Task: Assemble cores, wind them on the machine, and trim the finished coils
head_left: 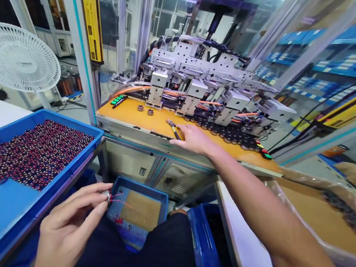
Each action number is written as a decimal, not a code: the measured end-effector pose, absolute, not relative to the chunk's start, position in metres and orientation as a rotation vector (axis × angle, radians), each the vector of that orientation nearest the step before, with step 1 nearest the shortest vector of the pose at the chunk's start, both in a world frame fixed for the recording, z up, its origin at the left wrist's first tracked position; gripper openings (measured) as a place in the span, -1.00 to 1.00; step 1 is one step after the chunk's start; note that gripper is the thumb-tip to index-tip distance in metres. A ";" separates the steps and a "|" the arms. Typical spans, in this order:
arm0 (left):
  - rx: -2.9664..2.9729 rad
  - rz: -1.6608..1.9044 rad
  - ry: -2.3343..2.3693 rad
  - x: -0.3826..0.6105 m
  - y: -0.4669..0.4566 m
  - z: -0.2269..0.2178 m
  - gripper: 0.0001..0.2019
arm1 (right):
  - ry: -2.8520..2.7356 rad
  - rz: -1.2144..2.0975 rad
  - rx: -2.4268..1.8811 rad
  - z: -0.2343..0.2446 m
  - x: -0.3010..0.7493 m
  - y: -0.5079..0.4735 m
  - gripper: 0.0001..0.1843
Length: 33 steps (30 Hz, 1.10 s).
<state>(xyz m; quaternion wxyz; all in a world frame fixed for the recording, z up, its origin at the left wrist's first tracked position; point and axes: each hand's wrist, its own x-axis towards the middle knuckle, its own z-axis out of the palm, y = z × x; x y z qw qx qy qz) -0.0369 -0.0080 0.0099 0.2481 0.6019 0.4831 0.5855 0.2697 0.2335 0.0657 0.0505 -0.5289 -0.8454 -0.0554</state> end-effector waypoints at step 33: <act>1.666 1.456 1.257 -0.016 -0.007 0.010 -0.81 | -2.066 0.750 -0.674 -0.012 0.193 0.004 -0.27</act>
